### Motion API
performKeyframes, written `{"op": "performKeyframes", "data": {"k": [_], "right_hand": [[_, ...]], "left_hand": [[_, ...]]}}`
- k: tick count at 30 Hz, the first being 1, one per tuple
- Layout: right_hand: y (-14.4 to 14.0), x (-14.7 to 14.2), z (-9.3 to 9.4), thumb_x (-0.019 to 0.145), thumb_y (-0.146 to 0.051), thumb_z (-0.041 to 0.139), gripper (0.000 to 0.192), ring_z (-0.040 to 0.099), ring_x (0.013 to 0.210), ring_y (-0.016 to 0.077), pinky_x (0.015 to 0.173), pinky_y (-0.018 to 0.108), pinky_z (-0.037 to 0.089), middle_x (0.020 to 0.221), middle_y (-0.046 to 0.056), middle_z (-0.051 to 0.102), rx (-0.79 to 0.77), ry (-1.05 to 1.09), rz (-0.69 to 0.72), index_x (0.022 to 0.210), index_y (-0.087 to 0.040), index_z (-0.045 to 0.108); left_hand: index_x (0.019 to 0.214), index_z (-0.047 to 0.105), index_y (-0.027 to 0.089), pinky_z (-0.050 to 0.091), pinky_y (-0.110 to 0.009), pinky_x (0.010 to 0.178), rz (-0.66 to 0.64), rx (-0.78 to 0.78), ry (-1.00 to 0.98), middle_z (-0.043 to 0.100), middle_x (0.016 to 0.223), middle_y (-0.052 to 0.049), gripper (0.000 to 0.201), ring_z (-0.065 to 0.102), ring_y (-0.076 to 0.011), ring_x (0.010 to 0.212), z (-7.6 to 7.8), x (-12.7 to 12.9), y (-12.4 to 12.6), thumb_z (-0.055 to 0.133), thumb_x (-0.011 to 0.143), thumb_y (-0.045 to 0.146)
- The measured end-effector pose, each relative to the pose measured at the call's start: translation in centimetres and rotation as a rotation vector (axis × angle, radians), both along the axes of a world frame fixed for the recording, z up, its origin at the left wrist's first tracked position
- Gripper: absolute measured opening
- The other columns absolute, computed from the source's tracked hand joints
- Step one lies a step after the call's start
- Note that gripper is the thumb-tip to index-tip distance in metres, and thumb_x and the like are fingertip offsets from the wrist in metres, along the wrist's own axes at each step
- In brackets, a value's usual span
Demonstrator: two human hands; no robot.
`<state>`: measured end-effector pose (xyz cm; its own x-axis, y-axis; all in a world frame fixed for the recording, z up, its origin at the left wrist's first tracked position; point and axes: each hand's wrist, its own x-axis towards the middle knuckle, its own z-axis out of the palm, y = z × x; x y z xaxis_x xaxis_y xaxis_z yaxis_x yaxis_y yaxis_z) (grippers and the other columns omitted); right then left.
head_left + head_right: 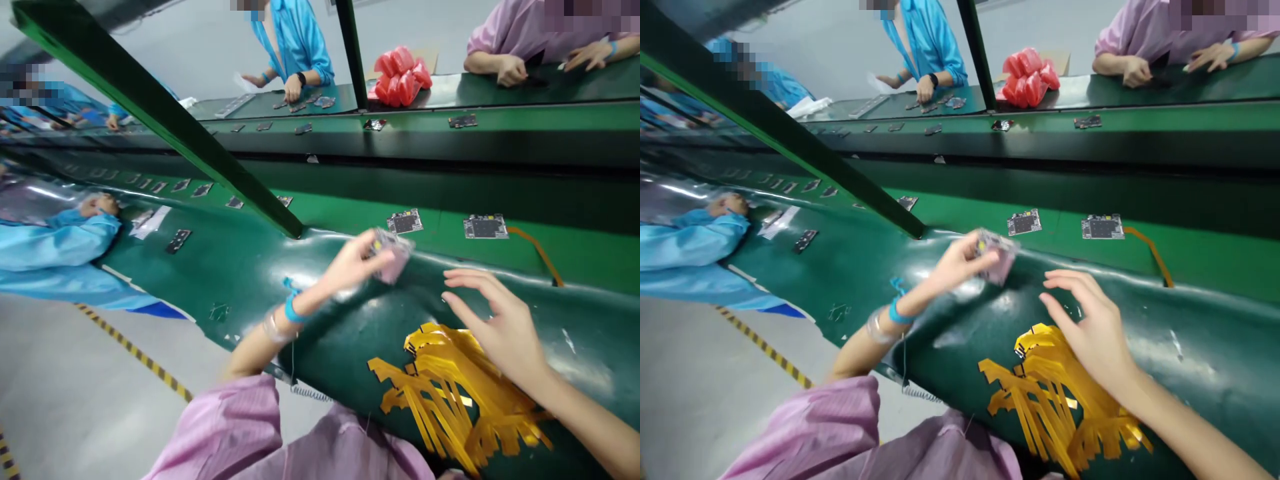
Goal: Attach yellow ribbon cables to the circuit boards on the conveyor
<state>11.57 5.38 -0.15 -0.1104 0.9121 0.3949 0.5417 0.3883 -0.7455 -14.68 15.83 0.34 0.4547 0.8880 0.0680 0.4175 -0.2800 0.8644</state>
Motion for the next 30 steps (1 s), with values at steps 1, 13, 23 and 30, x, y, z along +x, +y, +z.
{"op": "performKeyframes", "data": {"k": [1, 13, 23, 30], "right_hand": [[-0.6, -0.4, 0.2, 0.095, -0.023, 0.067, 0.011, 0.066, 0.109, 0.0224, 0.097, 0.039, 0.051, 0.116, 0.006, 0.070, -0.018, 0.020, 0.012, 0.106, -0.024, 0.066], [-6.0, -1.5, -1.6, 0.091, -0.002, 0.065, 0.023, 0.061, 0.112, 0.0267, 0.097, 0.046, 0.051, 0.117, 0.012, 0.070, 0.162, -0.096, 0.118, 0.107, -0.018, 0.066], [-5.2, -2.6, -0.1, 0.092, -0.012, 0.068, 0.012, 0.068, 0.088, 0.0184, 0.081, 0.032, 0.053, 0.098, 0.003, 0.069, 0.041, -0.045, 0.012, 0.096, -0.023, 0.067], [-4.8, -2.8, 0.0, 0.096, -0.015, 0.061, 0.011, 0.067, 0.092, 0.0227, 0.083, 0.038, 0.053, 0.099, 0.005, 0.068, -0.039, -0.097, 0.116, 0.100, -0.024, 0.061]], "left_hand": [[0.104, 0.061, 0.016, 0.044, -0.025, 0.064, -0.027, -0.076, -0.034, 0.063, 0.090, -0.003, 0.029, 0.056, -0.0154, 0.075, -0.2, 1.3, -2.9, 0.062, 0.094, 0.044], [0.102, 0.057, 0.016, 0.050, -0.030, 0.073, -0.039, -0.491, -0.258, 0.062, 0.093, -0.004, 0.025, 0.056, -0.0157, 0.080, -1.6, 4.5, -12.8, 0.065, 0.093, 0.038], [0.084, 0.044, 0.019, 0.035, -0.024, 0.055, 0.016, -0.255, -0.072, 0.049, 0.070, 0.004, 0.028, 0.041, -0.0104, 0.062, -0.2, 3.4, -13.8, 0.062, 0.095, 0.038], [0.083, 0.043, 0.020, 0.034, -0.025, 0.057, -0.018, -0.280, -0.012, 0.050, 0.072, 0.004, 0.028, 0.040, -0.0107, 0.062, 0.2, 2.9, -14.4, 0.060, 0.096, 0.039]]}}
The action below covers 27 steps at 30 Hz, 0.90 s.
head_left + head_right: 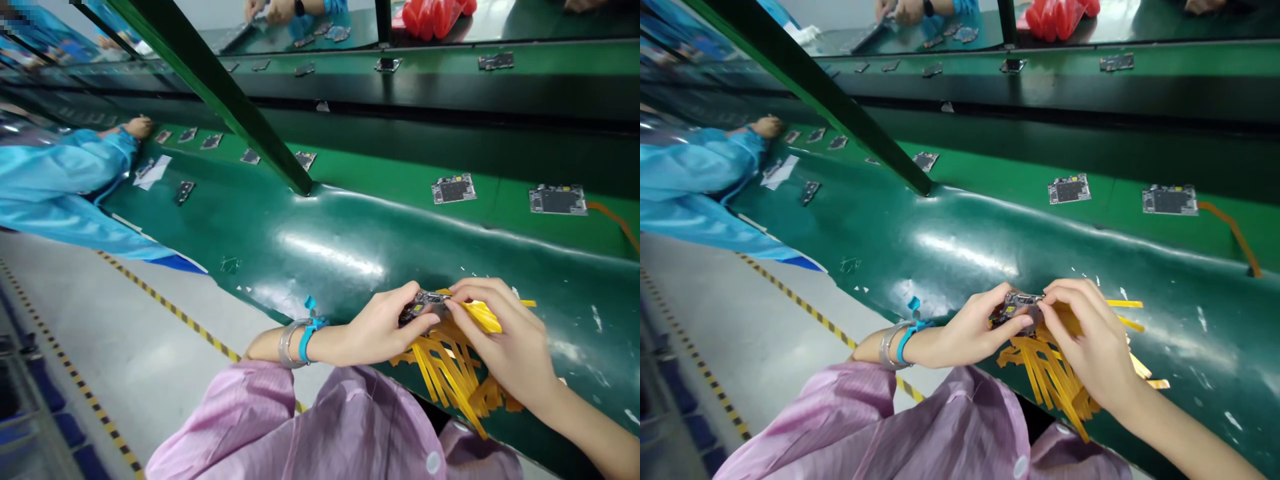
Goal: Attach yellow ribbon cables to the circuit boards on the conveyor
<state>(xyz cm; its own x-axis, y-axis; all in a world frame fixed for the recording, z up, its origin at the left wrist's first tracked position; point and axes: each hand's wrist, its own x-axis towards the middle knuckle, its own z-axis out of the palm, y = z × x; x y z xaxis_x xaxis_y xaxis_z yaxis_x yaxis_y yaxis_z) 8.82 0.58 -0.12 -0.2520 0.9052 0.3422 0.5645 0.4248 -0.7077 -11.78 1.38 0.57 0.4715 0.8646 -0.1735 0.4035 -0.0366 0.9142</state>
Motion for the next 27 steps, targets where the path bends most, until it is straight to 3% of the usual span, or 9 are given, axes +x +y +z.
{"op": "performKeyframes", "data": {"k": [2, 6, 9, 11, 14, 21, 27], "right_hand": [[0.0, 0.0, -0.3, 0.096, -0.014, 0.060, 0.013, 0.065, 0.099, 0.0259, 0.087, 0.043, 0.053, 0.103, 0.007, 0.068, 0.057, -0.064, 0.022, 0.103, -0.025, 0.061], [-0.4, -0.4, -1.2, 0.089, -0.008, 0.068, 0.032, 0.061, 0.111, 0.0317, 0.093, 0.051, 0.050, 0.117, 0.009, 0.066, 0.310, -0.122, -0.015, 0.112, -0.028, 0.062], [-1.0, -0.8, -1.9, 0.090, -0.007, 0.067, 0.032, 0.063, 0.100, 0.0276, 0.086, 0.046, 0.053, 0.108, 0.009, 0.066, 0.223, -0.098, 0.049, 0.116, -0.025, 0.060], [-1.4, -0.8, -2.5, 0.096, -0.012, 0.062, 0.021, 0.063, 0.093, 0.0252, 0.082, 0.043, 0.053, 0.102, 0.008, 0.066, 0.048, -0.163, 0.190, 0.114, -0.022, 0.059], [-1.9, -0.4, -3.6, 0.100, -0.019, 0.055, 0.009, 0.062, 0.091, 0.0265, 0.079, 0.044, 0.053, 0.099, 0.008, 0.065, -0.119, -0.343, 0.330, 0.108, -0.019, 0.060], [-2.1, 1.1, -5.2, 0.097, -0.018, 0.056, 0.004, 0.060, 0.087, 0.0282, 0.075, 0.044, 0.050, 0.096, 0.008, 0.063, -0.175, -0.488, 0.288, 0.095, -0.020, 0.059], [-1.0, 1.5, -4.9, 0.095, -0.016, 0.059, 0.019, 0.060, 0.075, 0.0245, 0.069, 0.039, 0.044, 0.079, 0.002, 0.063, -0.272, -0.437, 0.291, 0.078, -0.022, 0.053]], "left_hand": [[0.086, 0.045, 0.020, 0.038, -0.025, 0.060, 0.036, -0.104, -0.094, 0.052, 0.076, 0.003, 0.027, 0.043, -0.0116, 0.066, -0.2, 0.0, 0.5, 0.062, 0.094, 0.040], [0.100, 0.054, 0.017, 0.046, -0.025, 0.071, 0.172, -0.533, -0.454, 0.059, 0.091, -0.002, 0.031, 0.055, -0.0126, 0.077, -1.0, -0.1, 2.9, 0.068, 0.089, 0.042], [0.088, 0.057, 0.015, 0.043, -0.022, 0.063, 0.361, -0.685, -0.534, 0.058, 0.081, 0.000, 0.033, 0.054, -0.0095, 0.068, -1.8, -0.8, 5.0, 0.072, 0.086, 0.045], [0.082, 0.056, 0.015, 0.041, -0.021, 0.059, 0.438, -0.670, -0.543, 0.057, 0.075, 0.001, 0.033, 0.052, -0.0084, 0.063, -2.1, -1.5, 5.8, 0.075, 0.084, 0.043], [0.082, 0.057, 0.016, 0.042, -0.022, 0.060, 0.446, -0.634, -0.561, 0.058, 0.073, 0.003, 0.032, 0.054, -0.0083, 0.062, -2.1, -2.3, 6.0, 0.079, 0.079, 0.039], [0.081, 0.056, 0.016, 0.041, -0.021, 0.061, 0.391, -0.598, -0.496, 0.059, 0.074, 0.003, 0.035, 0.054, -0.0085, 0.063, -1.6, -2.3, 4.9, 0.080, 0.076, 0.041], [0.076, 0.051, 0.017, 0.039, -0.021, 0.057, 0.295, -0.498, -0.377, 0.055, 0.069, 0.003, 0.041, 0.049, -0.0084, 0.060, -1.1, -1.7, 4.8, 0.075, 0.079, 0.050]]}}
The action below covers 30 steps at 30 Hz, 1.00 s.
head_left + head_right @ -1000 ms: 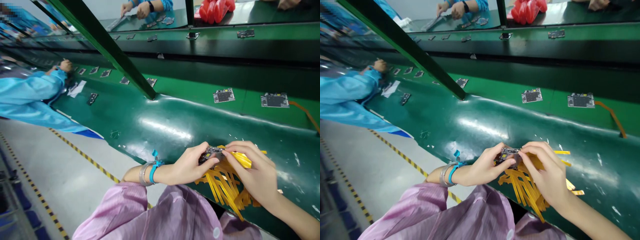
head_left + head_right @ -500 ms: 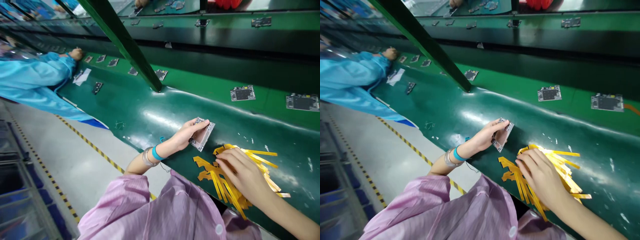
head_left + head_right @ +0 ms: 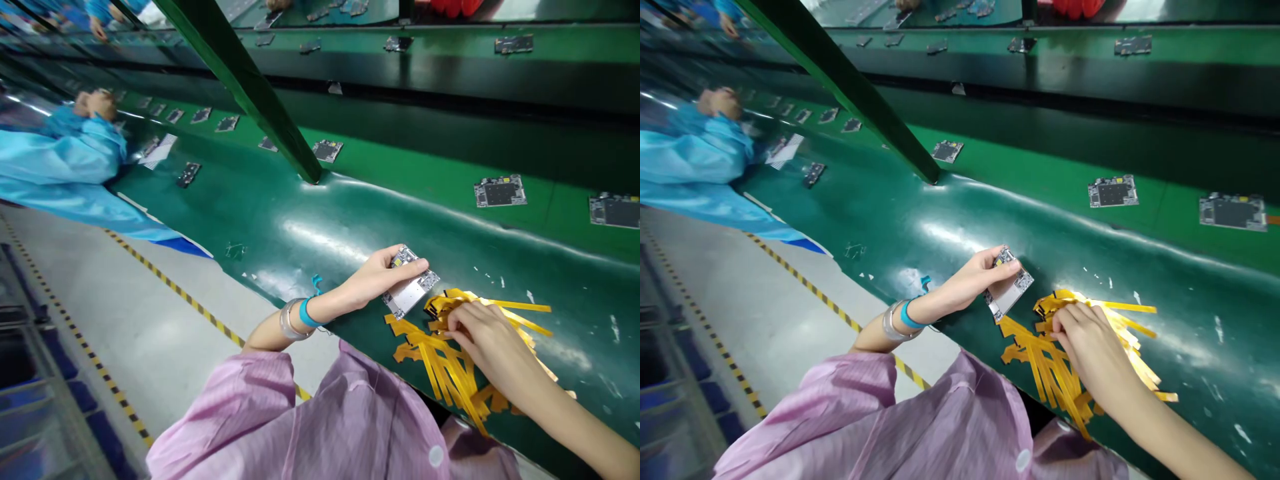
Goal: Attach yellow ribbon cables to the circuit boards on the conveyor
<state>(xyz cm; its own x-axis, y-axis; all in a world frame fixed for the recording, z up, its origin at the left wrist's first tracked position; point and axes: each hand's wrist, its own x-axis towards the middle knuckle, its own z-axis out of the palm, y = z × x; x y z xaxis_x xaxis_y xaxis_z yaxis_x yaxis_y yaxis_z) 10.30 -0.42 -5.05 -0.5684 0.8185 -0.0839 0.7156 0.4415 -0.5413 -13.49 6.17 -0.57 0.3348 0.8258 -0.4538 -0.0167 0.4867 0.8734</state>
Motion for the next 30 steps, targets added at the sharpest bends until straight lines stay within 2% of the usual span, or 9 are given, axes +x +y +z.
{"op": "performKeyframes", "data": {"k": [5, 7, 10, 12, 14, 16, 20, 30], "right_hand": [[0.4, 1.9, 2.7, 0.099, -0.042, 0.059, 0.021, 0.066, 0.074, 0.0224, 0.069, 0.037, 0.047, 0.082, 0.001, 0.069, -0.006, 0.215, -0.142, 0.087, -0.025, 0.064], [0.5, 2.7, 3.8, 0.096, -0.046, 0.063, 0.021, 0.068, 0.081, 0.0222, 0.072, 0.036, 0.050, 0.088, 0.001, 0.072, -0.075, 0.323, -0.203, 0.088, -0.027, 0.068], [0.4, 3.0, 4.9, 0.090, -0.045, 0.071, 0.020, 0.071, 0.090, 0.0225, 0.078, 0.034, 0.057, 0.098, 0.003, 0.074, -0.325, 0.489, -0.279, 0.085, -0.026, 0.071], [0.3, 2.6, 5.2, 0.089, -0.046, 0.072, 0.022, 0.073, 0.086, 0.0219, 0.074, 0.033, 0.060, 0.094, 0.004, 0.075, -0.523, 0.572, -0.315, 0.086, -0.024, 0.070], [0.2, 2.2, 5.3, 0.089, -0.045, 0.070, 0.023, 0.072, 0.076, 0.0196, 0.066, 0.030, 0.061, 0.084, 0.003, 0.074, -0.653, 0.605, -0.353, 0.085, -0.023, 0.069], [0.0, 1.9, 5.3, 0.088, -0.045, 0.071, 0.023, 0.071, 0.071, 0.0179, 0.062, 0.028, 0.060, 0.078, 0.002, 0.072, -0.674, 0.617, -0.392, 0.082, -0.022, 0.069], [-0.2, 1.8, 5.2, 0.085, -0.045, 0.072, 0.025, 0.069, 0.068, 0.0173, 0.061, 0.026, 0.059, 0.075, 0.002, 0.071, -0.620, 0.636, -0.459, 0.078, -0.022, 0.068], [-0.5, 1.8, 5.2, 0.087, -0.048, 0.070, 0.028, 0.068, 0.068, 0.0171, 0.059, 0.027, 0.058, 0.076, 0.002, 0.071, -0.632, 0.586, -0.468, 0.078, -0.022, 0.068]], "left_hand": [[0.075, 0.049, 0.018, 0.034, -0.021, 0.052, -0.193, 0.160, 0.147, 0.048, 0.065, 0.005, 0.042, 0.043, -0.0076, 0.057, 0.7, 0.5, -0.4, 0.076, 0.080, 0.049], [0.077, 0.049, 0.018, 0.032, -0.021, 0.051, -0.300, 0.230, 0.175, 0.047, 0.066, 0.006, 0.039, 0.041, -0.0076, 0.058, 1.0, 0.8, -0.7, 0.073, 0.084, 0.048], [0.079, 0.048, 0.019, 0.031, -0.021, 0.050, -0.472, 0.293, 0.204, 0.047, 0.066, 0.006, 0.033, 0.040, -0.0076, 0.057, 1.8, 1.4, -1.1, 0.068, 0.088, 0.044], [0.080, 0.050, 0.019, 0.032, -0.021, 0.050, -0.567, 0.340, 0.235, 0.050, 0.065, 0.006, 0.029, 0.041, -0.0076, 0.056, 2.4, 1.8, -1.3, 0.067, 0.088, 0.041], [0.079, 0.051, 0.018, 0.032, -0.021, 0.050, -0.628, 0.388, 0.268, 0.052, 0.065, 0.006, 0.027, 0.041, -0.0074, 0.055, 2.9, 2.2, -1.3, 0.066, 0.088, 0.039], [0.077, 0.051, 0.018, 0.032, -0.020, 0.050, -0.657, 0.413, 0.298, 0.052, 0.063, 0.006, 0.025, 0.041, -0.0072, 0.054, 3.3, 2.6, -1.2, 0.066, 0.086, 0.037], [0.077, 0.051, 0.019, 0.031, -0.020, 0.049, -0.657, 0.406, 0.349, 0.052, 0.062, 0.006, 0.023, 0.042, -0.0074, 0.053, 3.5, 3.0, -0.9, 0.066, 0.085, 0.035], [0.077, 0.050, 0.019, 0.031, -0.021, 0.050, -0.663, 0.414, 0.385, 0.054, 0.062, 0.006, 0.026, 0.042, -0.0077, 0.053, 3.5, 3.2, -0.9, 0.066, 0.086, 0.036]]}}
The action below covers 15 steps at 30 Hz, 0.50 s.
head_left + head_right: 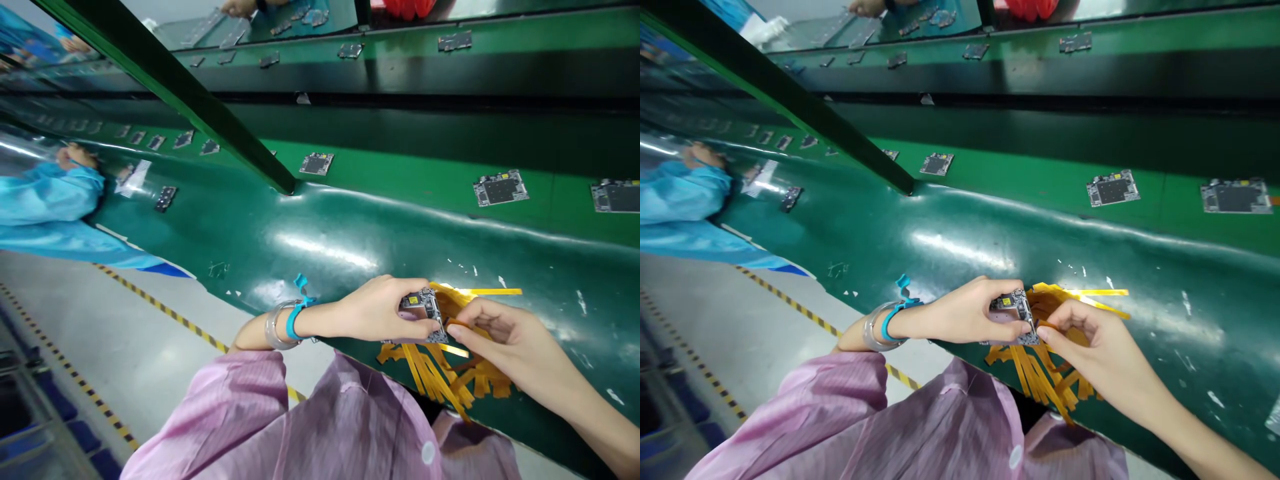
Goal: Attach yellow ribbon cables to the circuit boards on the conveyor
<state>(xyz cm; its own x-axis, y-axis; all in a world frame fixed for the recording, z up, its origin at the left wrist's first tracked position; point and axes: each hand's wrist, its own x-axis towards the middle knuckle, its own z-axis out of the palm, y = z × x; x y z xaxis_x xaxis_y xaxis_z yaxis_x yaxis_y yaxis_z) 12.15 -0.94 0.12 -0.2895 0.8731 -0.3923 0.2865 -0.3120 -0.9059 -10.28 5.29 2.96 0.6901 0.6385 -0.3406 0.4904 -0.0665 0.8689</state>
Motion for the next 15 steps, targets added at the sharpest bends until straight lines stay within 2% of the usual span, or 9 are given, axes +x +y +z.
{"op": "performKeyframes", "data": {"k": [5, 11, 15], "right_hand": [[0.13, 0.18, 0.09, 0.087, -0.045, 0.070, 0.026, 0.067, 0.067, 0.0164, 0.059, 0.026, 0.058, 0.073, 0.001, 0.068, -0.019, 0.023, 0.026, 0.075, -0.022, 0.067], [-0.20, 0.16, 0.14, 0.085, -0.053, 0.070, 0.032, 0.068, 0.067, 0.0194, 0.047, 0.028, 0.058, 0.078, 0.002, 0.065, -0.298, 0.167, -0.020, 0.079, -0.022, 0.065], [0.18, 0.11, 0.38, 0.084, -0.050, 0.072, 0.031, 0.064, 0.070, 0.0162, 0.059, 0.025, 0.055, 0.076, 0.001, 0.066, -0.208, 0.054, 0.008, 0.076, -0.021, 0.065]], "left_hand": [[0.075, 0.048, 0.019, 0.029, -0.022, 0.049, -0.006, 0.031, 0.012, 0.051, 0.061, 0.006, 0.028, 0.037, -0.0071, 0.051, 0.00, 0.04, -0.02, 0.066, 0.086, 0.037], [0.075, 0.050, 0.019, 0.030, -0.021, 0.049, -0.008, 0.050, 0.044, 0.052, 0.061, 0.007, 0.026, 0.039, -0.0066, 0.051, 0.31, 0.22, 0.09, 0.066, 0.085, 0.036], [0.076, 0.050, 0.019, 0.031, -0.021, 0.050, -0.036, 0.052, 0.076, 0.052, 0.061, 0.007, 0.025, 0.038, -0.0065, 0.051, 0.59, 0.34, 0.19, 0.066, 0.085, 0.035]]}}
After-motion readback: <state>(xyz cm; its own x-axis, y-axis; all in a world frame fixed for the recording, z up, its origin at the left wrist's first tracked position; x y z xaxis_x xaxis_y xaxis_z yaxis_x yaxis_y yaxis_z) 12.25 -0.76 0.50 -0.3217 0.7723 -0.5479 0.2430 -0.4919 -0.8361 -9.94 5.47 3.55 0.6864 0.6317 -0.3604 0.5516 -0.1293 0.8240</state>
